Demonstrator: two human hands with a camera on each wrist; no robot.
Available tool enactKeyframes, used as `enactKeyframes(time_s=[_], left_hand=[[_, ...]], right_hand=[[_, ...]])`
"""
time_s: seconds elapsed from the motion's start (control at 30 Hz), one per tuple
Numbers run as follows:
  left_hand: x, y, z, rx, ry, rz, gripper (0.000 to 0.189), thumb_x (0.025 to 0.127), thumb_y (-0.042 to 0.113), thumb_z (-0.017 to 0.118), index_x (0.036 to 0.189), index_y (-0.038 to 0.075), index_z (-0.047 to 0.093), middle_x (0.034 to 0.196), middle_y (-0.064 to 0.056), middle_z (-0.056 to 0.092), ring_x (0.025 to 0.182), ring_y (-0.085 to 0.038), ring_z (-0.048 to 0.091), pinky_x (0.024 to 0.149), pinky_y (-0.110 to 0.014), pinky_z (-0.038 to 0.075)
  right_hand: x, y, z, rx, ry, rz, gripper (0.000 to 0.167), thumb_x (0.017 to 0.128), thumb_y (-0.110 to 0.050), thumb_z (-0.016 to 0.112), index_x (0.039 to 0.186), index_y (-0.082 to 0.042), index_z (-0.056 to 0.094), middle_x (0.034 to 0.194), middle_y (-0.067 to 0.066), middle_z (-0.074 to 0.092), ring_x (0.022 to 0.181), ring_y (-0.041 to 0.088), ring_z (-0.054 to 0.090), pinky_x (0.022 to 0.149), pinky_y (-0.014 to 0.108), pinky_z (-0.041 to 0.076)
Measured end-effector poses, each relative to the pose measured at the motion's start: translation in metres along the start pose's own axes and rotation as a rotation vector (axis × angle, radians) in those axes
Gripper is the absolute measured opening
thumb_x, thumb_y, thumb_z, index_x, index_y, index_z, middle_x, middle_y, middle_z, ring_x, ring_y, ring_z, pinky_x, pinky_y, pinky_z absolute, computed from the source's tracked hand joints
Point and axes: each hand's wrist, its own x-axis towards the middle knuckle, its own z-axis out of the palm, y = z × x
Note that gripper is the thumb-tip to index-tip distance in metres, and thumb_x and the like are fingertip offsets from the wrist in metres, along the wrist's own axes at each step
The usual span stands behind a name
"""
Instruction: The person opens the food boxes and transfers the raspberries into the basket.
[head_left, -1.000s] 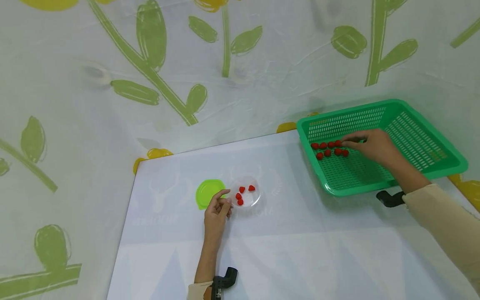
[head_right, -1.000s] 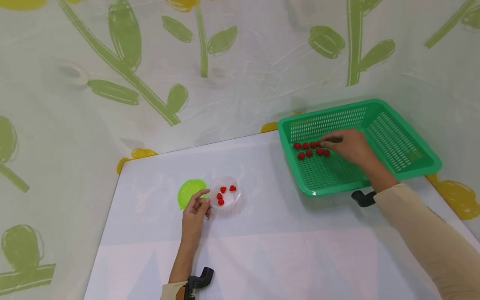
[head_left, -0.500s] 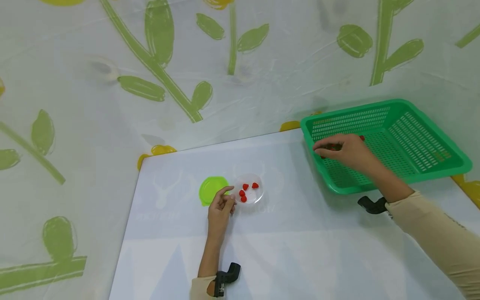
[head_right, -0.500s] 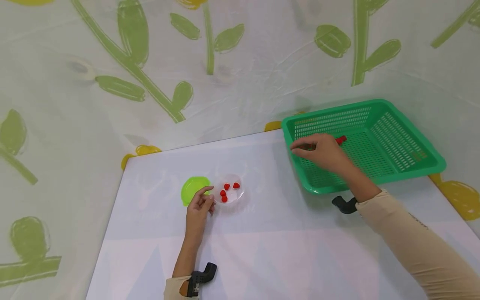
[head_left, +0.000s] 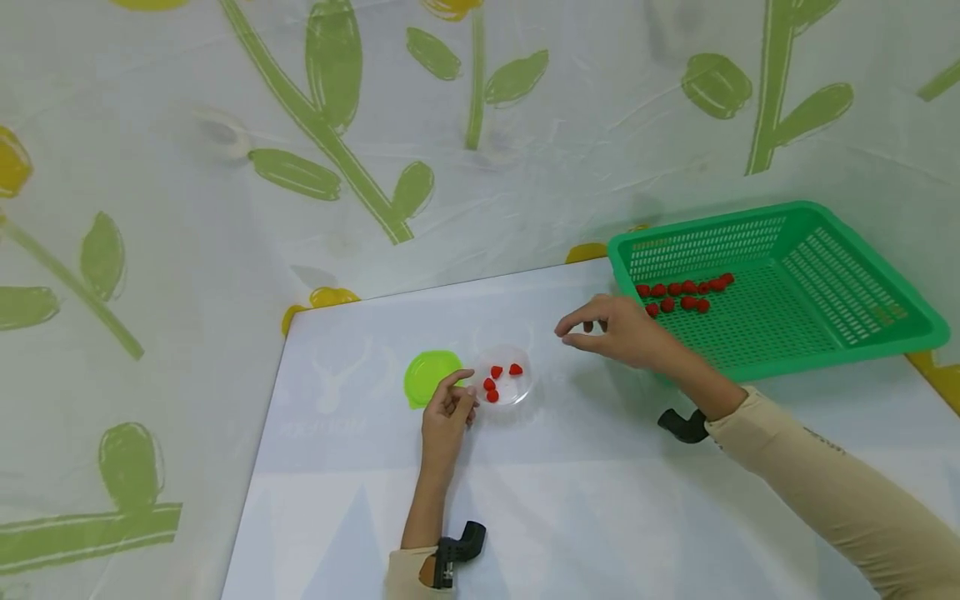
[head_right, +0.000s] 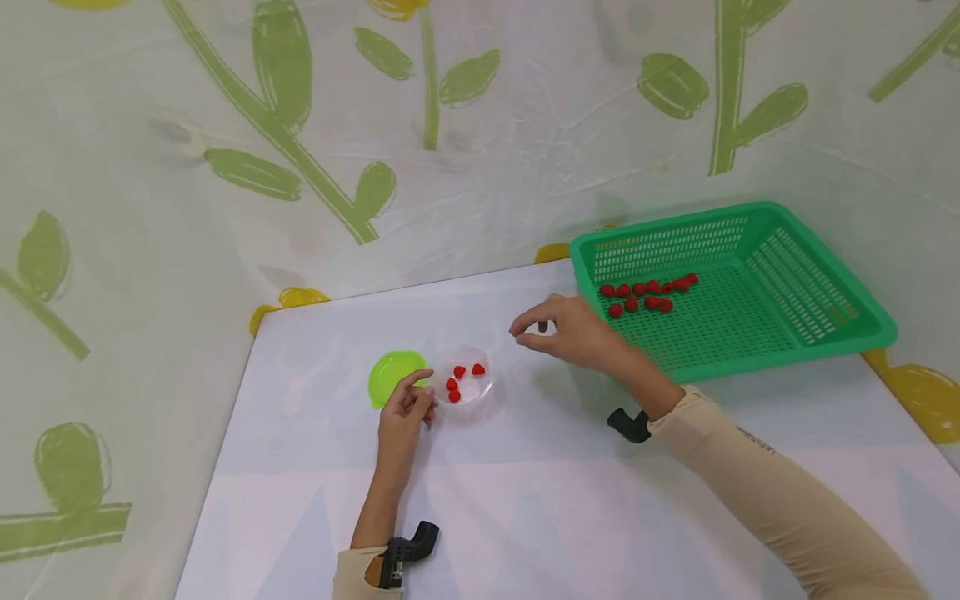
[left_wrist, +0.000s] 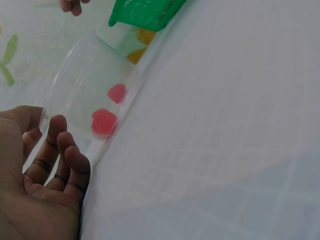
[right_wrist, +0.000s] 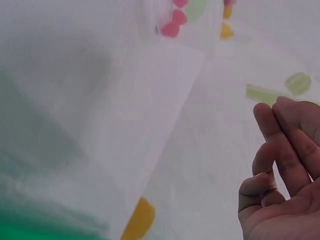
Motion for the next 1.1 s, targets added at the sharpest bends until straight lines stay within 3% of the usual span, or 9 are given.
enactKeyframes(time_s=[0.2,0.43,0.57,0.77,0.93,1.0,1.1], left_hand=[[0.0,0.003,0.001,0.001,-0.003,-0.041,0.03,0.1,0.013,0.063,0.129,0.015,0.064,0.089,-0.016,0.061,0.072,-0.025,0.053,0.063,-0.023,0.049],[-0.008,0.03,0.004,-0.004,-0.011,-0.044,0.028,0.1,0.009,0.061,0.128,0.008,0.063,0.088,-0.019,0.06,0.073,-0.032,0.053,0.064,-0.025,0.049],[-0.009,0.033,0.005,-0.011,-0.019,-0.038,0.028,0.1,0.009,0.061,0.128,0.008,0.063,0.087,-0.016,0.06,0.074,-0.035,0.052,0.064,-0.024,0.048],[-0.008,0.034,0.005,-0.02,-0.026,-0.041,0.029,0.1,0.011,0.062,0.128,0.008,0.063,0.086,-0.012,0.061,0.075,-0.036,0.051,0.064,-0.025,0.048],[-0.003,0.011,0.002,-0.002,-0.016,-0.016,0.029,0.098,0.022,0.067,0.127,0.019,0.065,0.086,-0.01,0.061,0.071,-0.026,0.053,0.061,-0.022,0.047],[0.0,0.001,0.001,0.0,-0.014,-0.001,0.028,0.098,0.026,0.068,0.126,0.023,0.066,0.086,-0.009,0.062,0.069,-0.02,0.052,0.06,-0.022,0.046],[0.0,0.0,0.001,0.002,-0.015,-0.001,0.029,0.098,0.027,0.067,0.126,0.023,0.066,0.085,-0.008,0.062,0.069,-0.019,0.053,0.06,-0.022,0.047]], right_hand=[[0.012,-0.003,0.03,-0.009,-0.097,0.003,0.016,0.09,-0.018,0.076,0.106,-0.022,0.079,0.094,-0.012,0.07,0.093,0.021,0.056,0.073,0.035,0.049],[0.029,-0.002,0.057,-0.025,-0.163,0.027,0.018,0.09,-0.016,0.076,0.108,-0.015,0.079,0.095,-0.009,0.069,0.102,0.03,0.056,0.077,0.035,0.051],[0.035,-0.004,0.066,-0.049,-0.194,0.05,0.019,0.09,-0.019,0.077,0.108,-0.015,0.079,0.096,-0.005,0.066,0.102,0.029,0.054,0.076,0.034,0.05],[0.041,-0.009,0.075,-0.207,-0.197,0.011,0.019,0.088,-0.019,0.079,0.107,-0.017,0.08,0.097,0.002,0.065,0.092,0.023,0.048,0.073,0.033,0.041],[0.043,-0.014,0.086,-0.418,-0.196,-0.069,0.022,0.086,-0.021,0.08,0.107,-0.018,0.08,0.092,-0.002,0.068,0.09,0.018,0.043,0.073,0.036,0.031],[0.043,-0.016,0.088,-0.425,-0.205,-0.06,0.021,0.086,-0.02,0.08,0.107,-0.018,0.08,0.092,0.0,0.068,0.09,0.018,0.043,0.073,0.037,0.03],[0.042,-0.017,0.088,-0.34,-0.211,-0.004,0.019,0.086,-0.018,0.08,0.105,-0.017,0.081,0.095,0.002,0.064,0.091,0.02,0.042,0.073,0.037,0.031]])
